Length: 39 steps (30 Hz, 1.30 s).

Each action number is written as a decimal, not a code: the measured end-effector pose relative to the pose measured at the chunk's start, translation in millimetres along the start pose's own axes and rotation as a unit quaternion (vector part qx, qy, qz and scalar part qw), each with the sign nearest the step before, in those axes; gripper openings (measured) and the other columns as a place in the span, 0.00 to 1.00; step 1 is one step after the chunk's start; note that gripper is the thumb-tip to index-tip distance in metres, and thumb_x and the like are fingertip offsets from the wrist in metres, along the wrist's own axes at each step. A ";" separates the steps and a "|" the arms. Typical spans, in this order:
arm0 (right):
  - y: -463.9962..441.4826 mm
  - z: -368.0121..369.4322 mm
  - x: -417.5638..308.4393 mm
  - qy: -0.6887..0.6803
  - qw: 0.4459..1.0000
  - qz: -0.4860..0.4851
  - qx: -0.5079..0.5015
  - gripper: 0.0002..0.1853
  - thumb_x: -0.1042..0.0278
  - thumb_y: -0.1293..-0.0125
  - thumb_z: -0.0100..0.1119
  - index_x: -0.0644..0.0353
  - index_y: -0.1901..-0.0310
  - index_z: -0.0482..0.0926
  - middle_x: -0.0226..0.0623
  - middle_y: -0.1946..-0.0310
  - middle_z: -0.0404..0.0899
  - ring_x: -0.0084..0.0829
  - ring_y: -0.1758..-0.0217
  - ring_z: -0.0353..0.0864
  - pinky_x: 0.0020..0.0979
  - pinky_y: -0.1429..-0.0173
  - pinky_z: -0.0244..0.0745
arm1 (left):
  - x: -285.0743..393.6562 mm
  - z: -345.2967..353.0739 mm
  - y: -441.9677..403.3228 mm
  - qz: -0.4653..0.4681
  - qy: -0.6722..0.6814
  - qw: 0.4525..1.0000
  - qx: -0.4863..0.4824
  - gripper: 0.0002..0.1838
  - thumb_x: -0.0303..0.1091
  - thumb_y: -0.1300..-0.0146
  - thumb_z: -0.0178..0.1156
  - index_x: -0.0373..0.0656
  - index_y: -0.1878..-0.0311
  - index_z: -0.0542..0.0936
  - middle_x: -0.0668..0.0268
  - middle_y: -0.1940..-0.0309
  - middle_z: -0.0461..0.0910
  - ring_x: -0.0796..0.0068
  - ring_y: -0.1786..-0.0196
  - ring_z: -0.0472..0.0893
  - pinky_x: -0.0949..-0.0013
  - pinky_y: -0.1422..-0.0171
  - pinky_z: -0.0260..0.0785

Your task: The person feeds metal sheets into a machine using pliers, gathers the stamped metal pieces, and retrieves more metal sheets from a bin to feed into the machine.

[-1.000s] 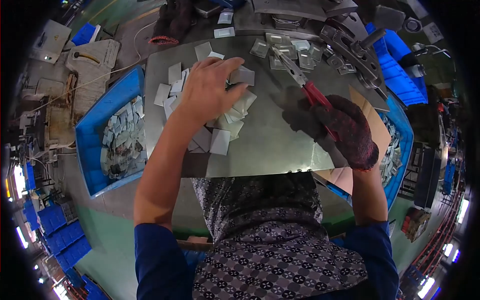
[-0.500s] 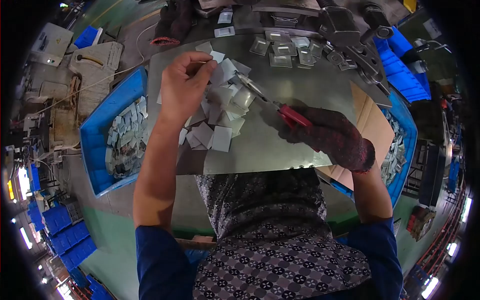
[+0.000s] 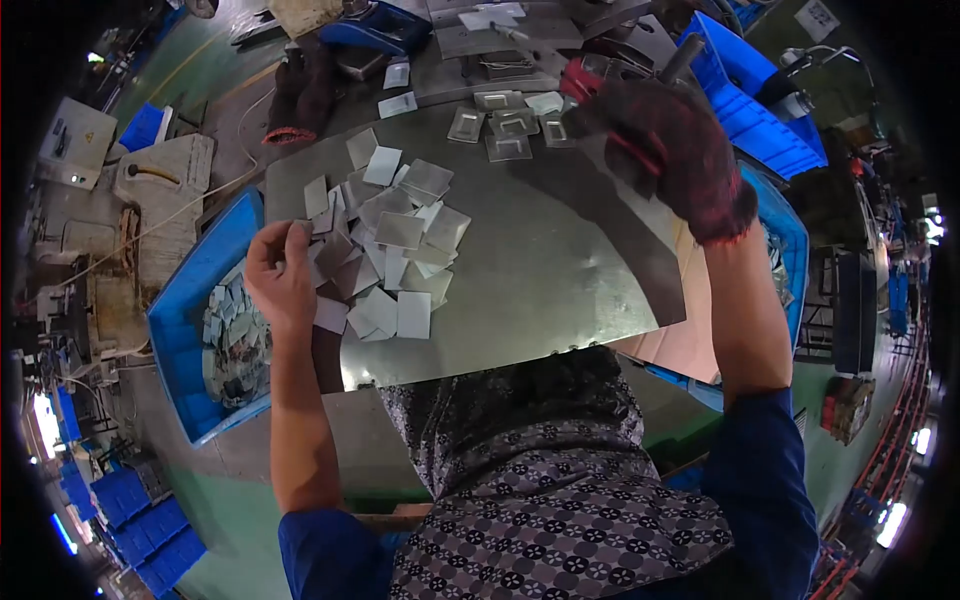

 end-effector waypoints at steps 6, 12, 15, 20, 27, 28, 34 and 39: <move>-32.1 -8.7 -3.8 -0.157 0.968 0.188 0.047 0.11 0.68 0.33 0.52 0.57 0.55 0.82 0.26 0.65 0.82 0.12 0.70 0.73 0.14 0.70 0.65 | -2.4 -1.4 1.2 -0.005 -0.026 0.999 0.034 0.08 0.31 0.36 0.64 0.36 0.60 0.81 0.71 0.69 0.80 0.87 0.68 0.74 0.80 0.62 0.67; 7.9 -22.6 1.8 0.186 0.928 -0.319 0.053 0.13 0.55 0.31 0.56 0.55 0.57 0.82 0.26 0.71 0.82 0.13 0.76 0.73 0.18 0.74 0.65 | 5.4 -1.4 5.6 -0.011 -0.058 0.998 0.026 0.09 0.31 0.37 0.65 0.36 0.60 0.81 0.72 0.70 0.80 0.87 0.69 0.73 0.81 0.63 0.65; 6.6 -15.0 2.3 -0.228 0.971 0.078 -0.011 0.24 0.90 0.43 0.52 0.62 0.45 0.76 0.34 0.60 0.84 0.25 0.53 0.81 0.25 0.50 0.75 | 5.7 1.2 3.0 -0.001 -0.042 0.999 0.022 0.08 0.31 0.37 0.65 0.36 0.60 0.81 0.72 0.70 0.80 0.87 0.69 0.73 0.81 0.64 0.65; -28.6 -13.1 37.7 -0.040 0.998 -0.055 0.009 0.19 0.84 0.40 0.54 0.62 0.46 0.77 0.33 0.61 0.82 0.21 0.59 0.79 0.20 0.60 0.74 | 3.1 -0.3 3.6 -0.007 -0.023 0.999 0.027 0.07 0.30 0.37 0.64 0.36 0.61 0.80 0.71 0.70 0.80 0.87 0.68 0.74 0.81 0.63 0.66; -52.3 -7.6 27.6 0.054 0.985 0.148 -0.069 0.21 0.88 0.40 0.53 0.62 0.45 0.76 0.37 0.55 0.83 0.23 0.51 0.81 0.18 0.59 0.76 | -0.3 -0.2 3.3 -0.018 -0.008 1.000 0.018 0.08 0.31 0.36 0.64 0.36 0.60 0.80 0.71 0.69 0.80 0.87 0.68 0.74 0.81 0.63 0.66; -46.9 0.8 23.0 -0.075 0.996 0.037 -0.020 0.18 0.84 0.38 0.53 0.62 0.46 0.77 0.37 0.55 0.84 0.23 0.51 0.82 0.16 0.63 0.74 | 0.3 0.1 3.4 -0.016 -0.006 1.000 0.017 0.08 0.31 0.36 0.64 0.36 0.60 0.80 0.71 0.69 0.80 0.87 0.68 0.74 0.81 0.62 0.66; -39.8 4.2 -1.3 -0.336 0.867 0.327 0.169 0.12 0.73 0.31 0.52 0.63 0.48 0.79 0.38 0.56 0.84 0.26 0.54 0.84 0.19 0.64 0.75 | -1.1 -1.4 4.1 -0.019 0.005 1.000 0.021 0.07 0.30 0.36 0.64 0.35 0.60 0.80 0.71 0.69 0.80 0.87 0.67 0.75 0.81 0.61 0.67; -30.9 -6.3 29.8 -0.163 0.974 0.155 0.034 0.12 0.71 0.30 0.53 0.65 0.48 0.79 0.39 0.56 0.83 0.28 0.53 0.83 0.27 0.54 0.79 | -1.8 -1.3 3.4 -0.025 0.018 0.999 0.023 0.08 0.29 0.36 0.64 0.35 0.60 0.80 0.70 0.68 0.81 0.86 0.66 0.76 0.81 0.59 0.68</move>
Point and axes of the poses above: each hand's wrist, its own y-axis away from the middle knuckle, its own z-axis out of the palm, x = y × z, the point moved 3 cm from there along -y, towards the middle knuckle
